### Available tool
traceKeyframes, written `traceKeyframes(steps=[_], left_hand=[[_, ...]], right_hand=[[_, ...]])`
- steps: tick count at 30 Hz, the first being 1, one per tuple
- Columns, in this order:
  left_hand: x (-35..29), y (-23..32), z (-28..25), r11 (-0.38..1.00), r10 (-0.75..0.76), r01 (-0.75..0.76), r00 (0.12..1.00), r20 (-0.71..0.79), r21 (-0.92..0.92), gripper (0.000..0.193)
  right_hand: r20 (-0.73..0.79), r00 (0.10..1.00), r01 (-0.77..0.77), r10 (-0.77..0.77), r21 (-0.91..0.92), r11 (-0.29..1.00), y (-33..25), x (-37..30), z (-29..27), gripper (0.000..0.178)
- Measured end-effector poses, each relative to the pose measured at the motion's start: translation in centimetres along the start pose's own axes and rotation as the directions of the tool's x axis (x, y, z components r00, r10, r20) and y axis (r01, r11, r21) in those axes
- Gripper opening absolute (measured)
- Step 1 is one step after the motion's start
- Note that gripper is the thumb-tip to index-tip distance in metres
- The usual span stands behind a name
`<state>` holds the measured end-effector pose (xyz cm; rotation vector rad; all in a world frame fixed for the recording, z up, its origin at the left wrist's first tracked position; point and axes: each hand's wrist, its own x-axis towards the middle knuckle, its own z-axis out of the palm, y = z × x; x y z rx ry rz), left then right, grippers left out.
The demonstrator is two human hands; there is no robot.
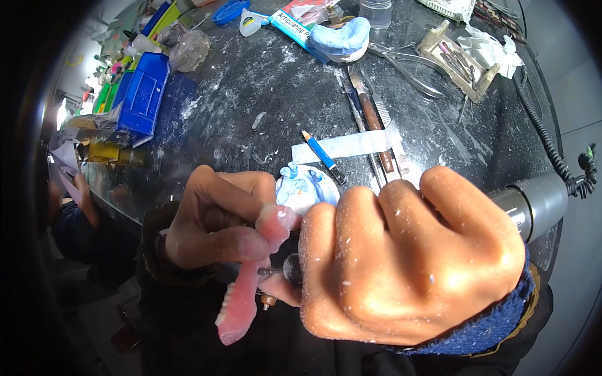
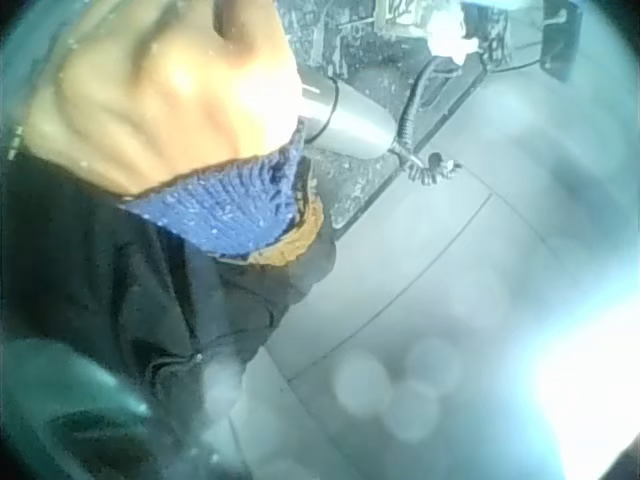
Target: The person uses a rotary tool to refine the base of a pink acrylic denture, holding the denture in one hand while applying the bur to various surfaces and checking the fit against a stone model.
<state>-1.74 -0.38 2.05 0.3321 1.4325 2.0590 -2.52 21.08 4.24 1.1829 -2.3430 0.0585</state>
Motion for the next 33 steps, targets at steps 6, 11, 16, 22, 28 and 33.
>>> traceKeyframes(steps=[6, 11, 16, 22, 28, 33], left_hand=[[1.0, 0.3, 0.5, 0.997, 0.003, -0.004, 1.0, 0.015, 0.076, 0.022], [0.1, -0.2, 0.1, 0.987, 0.134, -0.121, 0.984, -0.12, 0.109, 0.02], [0.2, 0.3, 0.2, 0.982, 0.142, -0.128, 0.985, -0.099, 0.138, 0.016], [0.4, -0.7, -0.6, 0.917, 0.357, -0.36, 0.933, 0.051, 0.172, 0.026], [0.4, -1.2, -0.4, 0.923, 0.386, -0.386, 0.922, 0.042, -0.012, 0.022], [0.3, -1.3, -0.6, 0.876, 0.472, -0.476, 0.879, 0.063, 0.078, 0.025]], right_hand=[[0.017, 0.999, -0.048, 0.048, -0.025, 0.999, -0.3, -0.7, -1.3, 0.072], [-0.04, 0.999, 0.0, 0.002, 0.047, 0.999, 0.6, 0.6, -0.1, 0.074], [0.039, 0.998, -0.051, 0.049, 0.061, 0.997, 0.4, 0.5, -0.4, 0.073], [0.043, 0.997, -0.064, 0.058, 0.148, 0.987, 0.9, 0.9, -0.5, 0.069], [0.099, 0.994, -0.072, 0.046, 0.272, 0.96, 0.9, 1.2, -0.7, 0.062], [0.184, 0.982, -0.108, 0.035, 0.407, 0.907, 1.0, 1.1, -0.4, 0.056]])
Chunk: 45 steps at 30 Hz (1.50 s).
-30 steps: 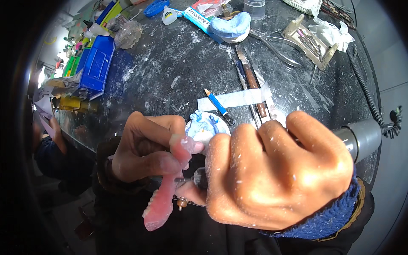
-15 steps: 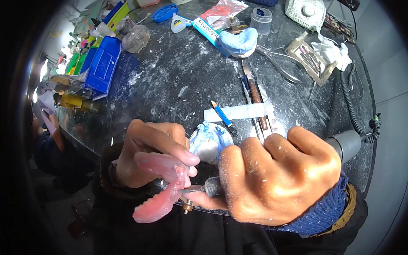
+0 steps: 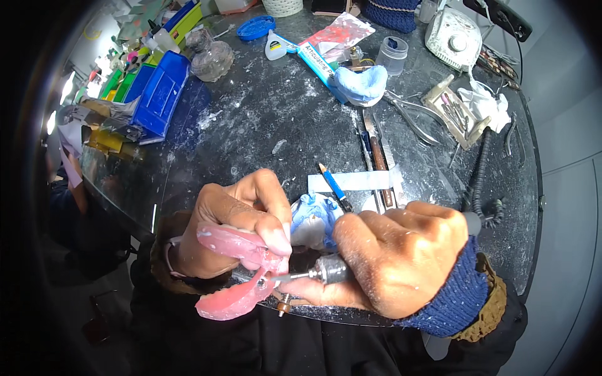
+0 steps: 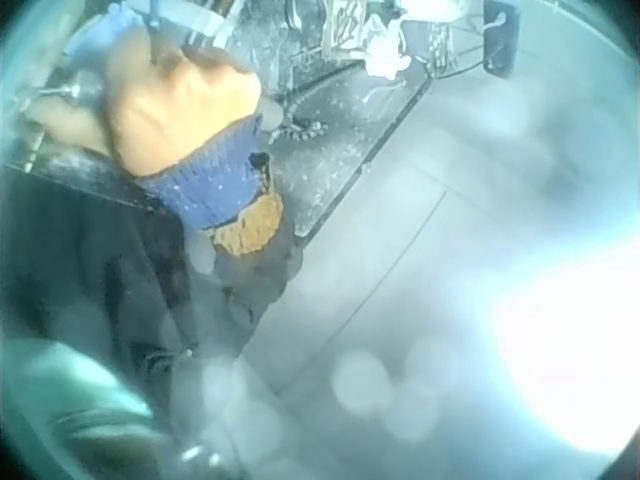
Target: The person uses a rotary tool to refine the base of a pink acrylic denture, holding the denture in one hand while applying the bur to various surfaces and checking the fit against a stone model.
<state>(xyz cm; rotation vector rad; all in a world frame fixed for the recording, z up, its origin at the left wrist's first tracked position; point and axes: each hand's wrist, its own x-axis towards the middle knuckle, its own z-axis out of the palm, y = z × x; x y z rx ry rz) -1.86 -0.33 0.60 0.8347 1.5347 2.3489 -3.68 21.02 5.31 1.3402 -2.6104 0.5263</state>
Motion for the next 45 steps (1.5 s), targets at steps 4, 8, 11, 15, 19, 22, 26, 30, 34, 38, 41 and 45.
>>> traceKeyframes(steps=[4, 8, 11, 15, 19, 22, 26, 30, 34, 38, 41, 45], left_hand=[[-0.1, 0.1, -0.1, 0.996, -0.074, 0.074, 0.997, -0.014, -0.052, 0.025], [0.3, 0.3, 0.1, 1.0, 0.002, -0.002, 1.0, -0.005, 0.017, 0.024], [0.1, 0.6, 0.3, 0.997, -0.073, 0.072, 0.997, -0.025, -0.015, 0.024], [-0.1, 1.0, 0.0, 0.994, -0.107, 0.107, 0.992, -0.073, -0.013, 0.019], [0.2, 1.1, -0.1, 0.974, -0.226, 0.226, 0.974, 0.011, 0.006, 0.022], [0.2, 0.3, -0.3, 0.987, -0.11, 0.103, 0.993, 0.051, 0.125, 0.024], [0.6, 1.7, 0.9, 0.941, -0.32, 0.328, 0.943, -0.095, 0.087, 0.023], [1.0, 2.6, 1.9, 0.853, -0.511, 0.482, 0.848, -0.139, -0.2, 0.023], [0.8, 2.5, 2.4, 0.848, -0.516, 0.464, 0.832, -0.201, -0.257, 0.017], [1.1, 2.7, 2.5, 0.829, -0.551, 0.498, 0.805, -0.221, -0.255, 0.01], [1.5, 2.5, 2.4, 0.807, -0.585, 0.548, 0.792, -0.172, -0.222, 0.009], [1.8, 2.7, 2.4, 0.8, -0.598, 0.564, 0.778, -0.195, -0.205, 0.012]], right_hand=[[-0.089, 0.989, 0.119, -0.118, 0.003, 0.993, 0.5, 0.3, 0.7, 0.052], [-0.069, 0.988, 0.136, -0.137, -0.02, 0.99, 0.5, 0.2, 0.6, 0.052], [-0.068, 0.991, 0.115, -0.117, -0.038, 0.993, 0.3, 0.3, 0.2, 0.054], [-0.088, 0.996, -0.002, -0.017, -0.208, 0.978, -0.4, 0.3, -0.5, 0.064], [-0.118, 0.991, 0.016, -0.058, -0.335, 0.942, -0.6, 0.2, -0.3, 0.068], [-0.125, 0.99, 0.014, -0.063, -0.361, 0.933, -0.8, 0.0, -0.1, 0.068], [-0.096, 0.994, -0.001, -0.042, -0.413, 0.911, -1.0, 0.1, 0.1, 0.066], [-0.126, 0.989, 0.018, -0.081, -0.435, 0.9, -0.8, -0.2, 0.3, 0.065], [-0.187, 0.974, 0.036, -0.13, -0.438, 0.898, -0.7, -0.4, 0.7, 0.065], [-0.247, 0.911, 0.185, -0.331, -0.474, 0.861, 0.7, -0.7, 1.7, 0.065], [-0.096, 0.99, 0.046, -0.1, -0.457, 0.888, -0.6, -0.9, 0.3, 0.064], [-0.177, 0.965, 0.09, -0.191, -0.46, 0.883, 0.2, -0.6, 1.1, 0.062]])
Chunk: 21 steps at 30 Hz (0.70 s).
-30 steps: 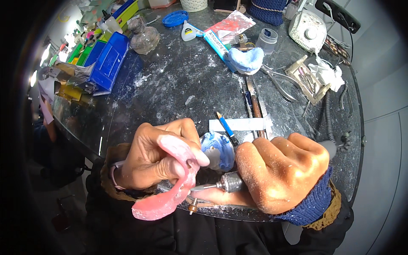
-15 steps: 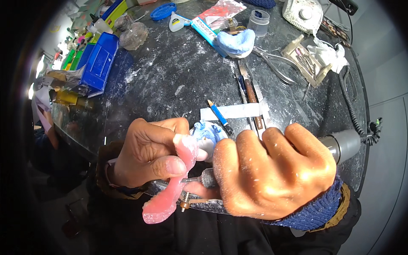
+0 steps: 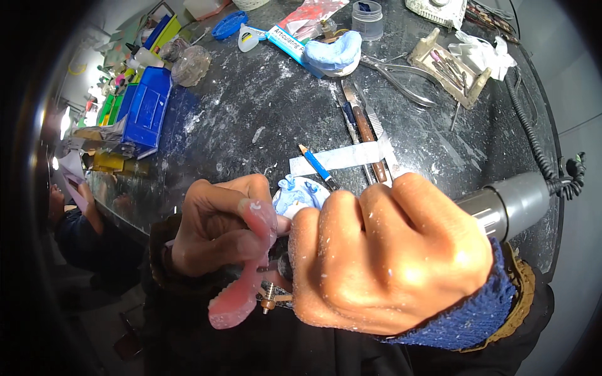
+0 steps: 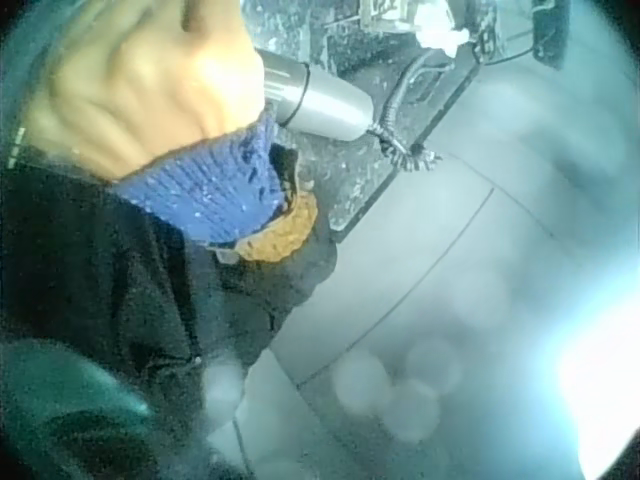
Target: The person uses a rotary tool to refine the base of a pink acrylic denture, holding the denture in one hand while applying the bur to various surfaces and checking the fit against a stone model.
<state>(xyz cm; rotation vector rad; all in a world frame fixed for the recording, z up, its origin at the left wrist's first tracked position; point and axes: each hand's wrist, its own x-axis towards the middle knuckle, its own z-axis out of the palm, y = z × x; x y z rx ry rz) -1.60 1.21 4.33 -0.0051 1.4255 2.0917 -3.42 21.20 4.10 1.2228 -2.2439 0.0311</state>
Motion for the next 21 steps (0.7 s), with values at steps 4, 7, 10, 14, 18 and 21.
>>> traceKeyframes(steps=[4, 7, 10, 14, 18, 21], left_hand=[[-0.4, -0.4, -0.6, 0.998, 0.067, -0.067, 0.998, 0.007, -0.014, 0.015], [0.5, -1.5, -2.8, 0.963, 0.255, -0.269, 0.941, 0.224, 0.034, 0.026], [-0.1, -0.5, -1.3, 0.972, 0.19, -0.166, 0.972, 0.138, -0.168, 0.024], [-0.2, -0.4, -1.8, 0.971, 0.204, -0.192, 0.976, 0.076, -0.145, 0.02], [-0.3, -1.0, -2.2, 0.962, 0.236, -0.218, 0.967, 0.098, -0.166, 0.033], [-0.3, -0.5, -1.4, 0.826, 0.563, -0.559, 0.821, -0.095, 0.069, 0.077]], right_hand=[[0.017, 0.999, -0.05, 0.05, 0.02, 0.999, 0.5, 0.3, -0.3, 0.063], [0.029, 0.997, -0.078, 0.075, 0.16, 0.984, 2.0, 1.2, -1.2, 0.062], [-0.071, 0.995, -0.028, 0.07, 0.479, 0.877, 2.3, 1.6, -1.5, 0.051], [0.028, 0.996, -0.079, 0.084, 0.696, 0.714, 1.2, 1.8, -2.5, 0.04], [0.175, 0.975, -0.223, 0.139, 0.766, 0.603, 1.6, 1.7, -3.0, 0.028], [0.21, 0.935, -0.319, 0.287, 0.852, 0.415, 1.4, 2.0, -3.3, 0.029]])
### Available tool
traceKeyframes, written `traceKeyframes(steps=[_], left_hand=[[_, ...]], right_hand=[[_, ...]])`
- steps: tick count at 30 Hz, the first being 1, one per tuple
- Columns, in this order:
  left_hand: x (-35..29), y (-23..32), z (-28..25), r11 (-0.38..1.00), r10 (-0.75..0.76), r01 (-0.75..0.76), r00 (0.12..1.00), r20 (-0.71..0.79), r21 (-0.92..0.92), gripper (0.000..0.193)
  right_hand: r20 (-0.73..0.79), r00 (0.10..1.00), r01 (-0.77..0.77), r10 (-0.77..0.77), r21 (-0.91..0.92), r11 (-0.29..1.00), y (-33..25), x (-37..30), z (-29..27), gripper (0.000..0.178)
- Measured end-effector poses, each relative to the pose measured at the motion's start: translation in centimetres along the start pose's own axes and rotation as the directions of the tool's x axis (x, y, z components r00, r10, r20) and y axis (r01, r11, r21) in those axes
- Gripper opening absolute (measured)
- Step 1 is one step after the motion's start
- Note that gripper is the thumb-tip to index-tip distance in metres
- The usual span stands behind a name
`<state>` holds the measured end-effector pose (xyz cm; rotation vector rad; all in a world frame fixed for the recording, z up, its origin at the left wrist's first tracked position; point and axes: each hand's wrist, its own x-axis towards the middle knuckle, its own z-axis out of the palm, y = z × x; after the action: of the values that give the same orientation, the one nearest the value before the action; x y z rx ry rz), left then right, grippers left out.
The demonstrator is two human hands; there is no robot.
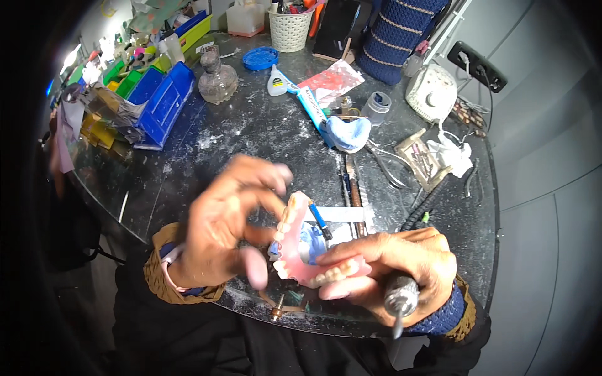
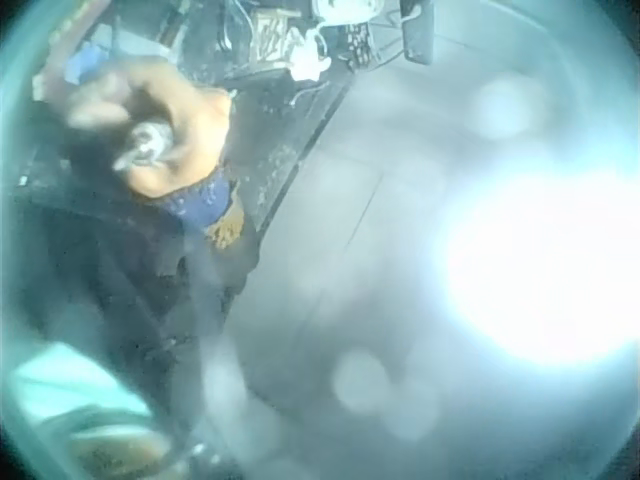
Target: The person uses a rotary tool to refine the base of a pink acrylic denture, holding the denture in one hand while applying the bur to various surfaces and checking the fit against a stone model.
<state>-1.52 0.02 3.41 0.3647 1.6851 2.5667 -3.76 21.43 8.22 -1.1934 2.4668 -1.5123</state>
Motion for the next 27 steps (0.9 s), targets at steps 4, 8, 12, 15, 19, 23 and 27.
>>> traceKeyframes(steps=[4, 8, 12, 15, 19, 23, 27], left_hand=[[1.2, -0.1, -1.3, 0.253, 0.576, -0.767, 0.609, 0.545, 0.59, 0.053], [-0.1, 0.0, -1.0, 0.284, 0.513, -0.752, 0.643, 0.568, 0.595, 0.017], [-0.1, -0.2, -1.6, 0.25, 0.551, -0.816, 0.563, 0.616, 0.522, 0.018], [-0.5, -0.2, -1.1, 0.253, 0.599, -0.836, 0.53, 0.601, 0.486, 0.019], [-0.2, -0.8, -1.0, 0.266, 0.624, -0.862, 0.495, 0.605, 0.432, 0.02], [-0.5, -1.1, -0.9, 0.26, 0.636, -0.863, 0.491, 0.596, 0.434, 0.018], [-0.5, -1.7, -0.8, 0.206, 0.664, -0.868, 0.464, 0.587, 0.452, 0.022]], right_hand=[[-0.043, 0.997, -0.057, 0.056, -0.025, 0.998, -0.8, 0.1, 0.0, 0.019], [0.038, 0.999, 0.005, -0.007, 0.05, 0.999, -0.4, 0.2, -0.4, 0.012], [0.037, 0.986, 0.163, -0.162, -0.011, 0.987, 1.6, 0.5, -0.4, 0.03], [0.139, 0.929, 0.371, -0.343, -0.342, 0.864, 3.8, 0.1, -1.1, 0.054], [0.242, 0.927, 0.365, -0.286, -0.413, 0.834, 4.1, 0.3, 0.1, 0.058], [0.251, 0.916, 0.395, -0.313, -0.427, 0.814, 3.8, 0.3, 1.1, 0.058], [0.275, 0.889, 0.456, -0.365, -0.471, 0.755, 3.7, 0.3, 1.4, 0.057]])
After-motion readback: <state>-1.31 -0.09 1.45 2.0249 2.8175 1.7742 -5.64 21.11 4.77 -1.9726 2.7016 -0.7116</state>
